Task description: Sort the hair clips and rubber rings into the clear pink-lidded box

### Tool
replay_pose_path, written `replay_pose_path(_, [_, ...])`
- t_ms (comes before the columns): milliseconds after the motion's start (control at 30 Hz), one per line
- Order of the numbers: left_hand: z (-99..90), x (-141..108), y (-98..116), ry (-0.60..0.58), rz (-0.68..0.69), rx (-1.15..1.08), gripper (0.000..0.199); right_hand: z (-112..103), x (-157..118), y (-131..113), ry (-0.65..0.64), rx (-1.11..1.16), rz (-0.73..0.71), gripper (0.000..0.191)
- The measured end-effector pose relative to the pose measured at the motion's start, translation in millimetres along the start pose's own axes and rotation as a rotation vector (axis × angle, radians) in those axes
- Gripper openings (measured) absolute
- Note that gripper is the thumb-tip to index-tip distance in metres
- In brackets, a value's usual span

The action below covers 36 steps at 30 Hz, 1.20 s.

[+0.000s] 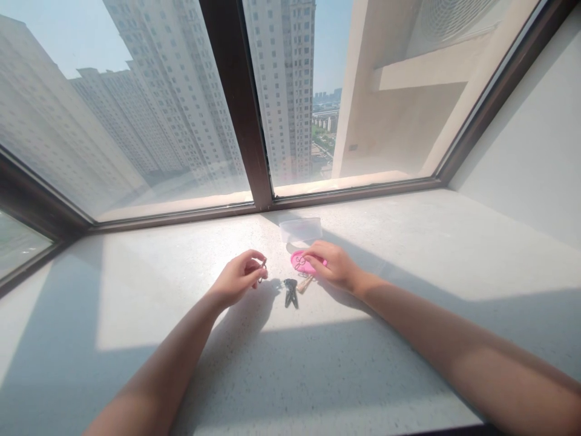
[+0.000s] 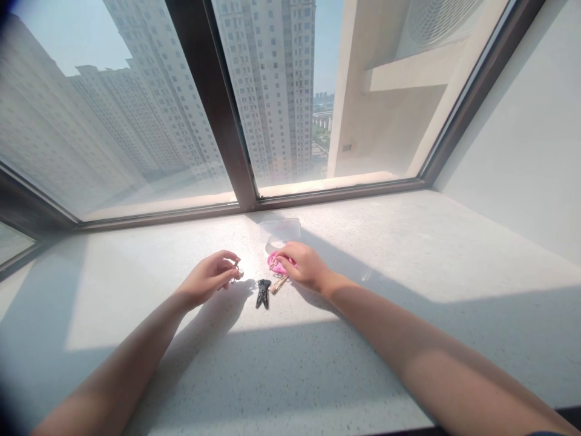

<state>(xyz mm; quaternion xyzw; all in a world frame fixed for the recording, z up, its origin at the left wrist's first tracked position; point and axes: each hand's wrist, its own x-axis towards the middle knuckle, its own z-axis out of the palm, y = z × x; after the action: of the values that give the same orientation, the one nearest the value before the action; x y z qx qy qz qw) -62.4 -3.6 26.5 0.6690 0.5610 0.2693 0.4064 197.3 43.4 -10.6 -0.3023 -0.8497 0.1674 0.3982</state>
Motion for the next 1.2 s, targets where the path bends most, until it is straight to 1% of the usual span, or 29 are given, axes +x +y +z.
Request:
replay_pose_path(167, [6.6,4,-4,-0.021,-0.015,-0.202,0.014,0,-1,0,0.070,0.051,0.135,0.021])
replay_pose_path(300, [8.8,6,-4,-0.030,-0.042,-0.272,0.014,3,-2,-2,0.134,0.178,0.320,0.020])
replay_pose_path(367, [8.6,5,-2,-0.016,-0.043,-0.290,0.013,5,-2,-3,0.155,0.325,0.430,0.018])
replay_pose_path(433, [8.0,4,1,0.024,-0.044,-0.335,0.015,6,0,-5,0.172,0.493,0.534,0.016])
replay_pose_path(533, [7.5,4,5,0.088,-0.044,-0.408,0.018,4,4,-10,0.207,0.718,0.679,0.009])
replay_pose_path(667, [9.6,7,7,0.144,-0.033,-0.474,0.018,1,6,-16,0.236,1.065,0.908,0.002])
replay_pose_path(733, [12.2,10,10,0.178,-0.018,-0.523,0.016,0,6,-20,0.249,1.203,0.995,0.004])
replay_pose_path(833, [17.7,14,17,0.207,0.001,-0.616,0.014,0,6,-24,0.250,1.332,1.104,0.009])
replay_pose_path(933, [25.1,19,25,0.211,0.010,-0.711,0.019,2,5,-28,0.168,1.422,1.132,0.011])
replay_pose_path(1000, [31.5,20,27,0.208,0.006,-0.748,0.021,4,4,-30,0.132,1.453,1.103,0.011])
replay_pose_path(1033, [35.2,21,27,0.204,0.001,-0.757,0.020,5,3,-31,0.134,1.457,1.082,0.011])
replay_pose_path(1100, [43.2,21,25,0.192,-0.007,-0.766,0.017,7,2,-34,0.138,1.450,1.037,0.011])
replay_pose_path(1200, [54.0,20,19,0.168,-0.006,-0.764,0.018,9,1,-37,0.087,1.409,0.981,0.012])
